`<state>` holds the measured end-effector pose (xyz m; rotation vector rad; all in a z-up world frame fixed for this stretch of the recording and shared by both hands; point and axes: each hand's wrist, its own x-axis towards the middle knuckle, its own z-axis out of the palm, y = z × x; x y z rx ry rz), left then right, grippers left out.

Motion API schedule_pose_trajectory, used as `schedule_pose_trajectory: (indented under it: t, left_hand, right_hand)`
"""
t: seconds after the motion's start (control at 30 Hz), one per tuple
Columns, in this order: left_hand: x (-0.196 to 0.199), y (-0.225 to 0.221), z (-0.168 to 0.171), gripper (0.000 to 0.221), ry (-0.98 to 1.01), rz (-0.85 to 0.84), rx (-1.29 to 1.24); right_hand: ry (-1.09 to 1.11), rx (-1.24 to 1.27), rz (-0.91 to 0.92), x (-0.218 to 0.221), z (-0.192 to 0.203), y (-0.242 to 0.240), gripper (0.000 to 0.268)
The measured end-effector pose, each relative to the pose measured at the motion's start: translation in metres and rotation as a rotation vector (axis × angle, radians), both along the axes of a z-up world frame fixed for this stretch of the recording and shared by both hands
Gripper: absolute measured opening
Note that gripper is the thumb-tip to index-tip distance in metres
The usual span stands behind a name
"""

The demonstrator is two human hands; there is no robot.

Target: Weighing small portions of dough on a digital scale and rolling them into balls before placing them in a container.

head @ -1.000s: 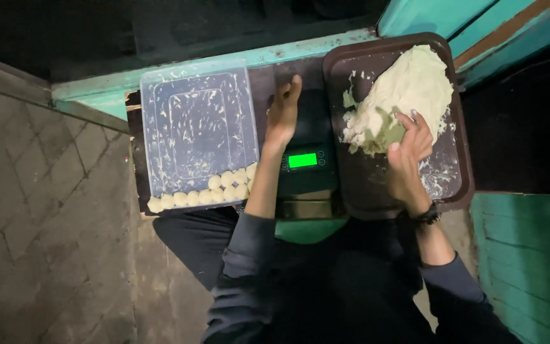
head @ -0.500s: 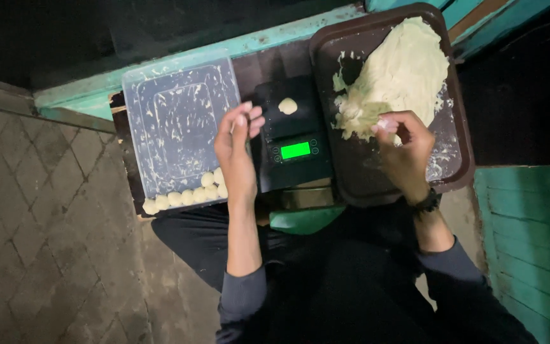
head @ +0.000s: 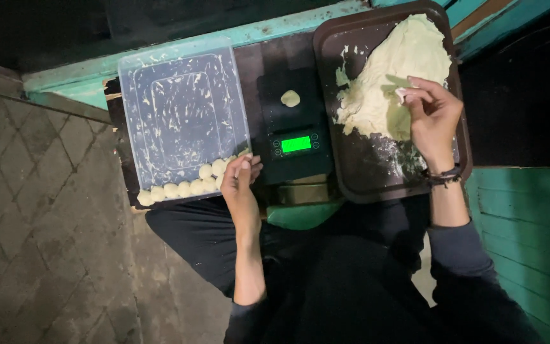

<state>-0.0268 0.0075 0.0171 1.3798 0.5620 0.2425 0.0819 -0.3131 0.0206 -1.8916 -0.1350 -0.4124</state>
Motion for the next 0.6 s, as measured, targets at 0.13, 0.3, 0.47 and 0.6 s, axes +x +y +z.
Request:
schedule_pose_trajectory:
  t: [0.13, 0.3, 0.47, 0.6]
  left_hand:
    - [0.010, 0.001, 0.005, 0.022, -0.029, -0.033, -0.001]
    - [0.037, -0.005, 0.011, 0.022, -0.131, -0.071, 0.074]
    - [0.106, -0.015, -0.002, 0.023, -0.211, -0.212, 0.565]
    - [0.172, -0.017, -0.046, 0.043, -0.054, -0.522, 0.980]
  right_hand:
    - [0.052, -0.007, 0.003, 0.016, -0.029, -0.020, 0.039]
    - [0.061, -0.143, -0.087, 0.023, -0.034, -0.014, 0.040]
    - [0.039, -0.446, -0.096, 0.035, -0.062, -0.034, 0.035]
    - [-0.115, -0.824, -0.002, 0.031, -0.066, -0.040, 0.014]
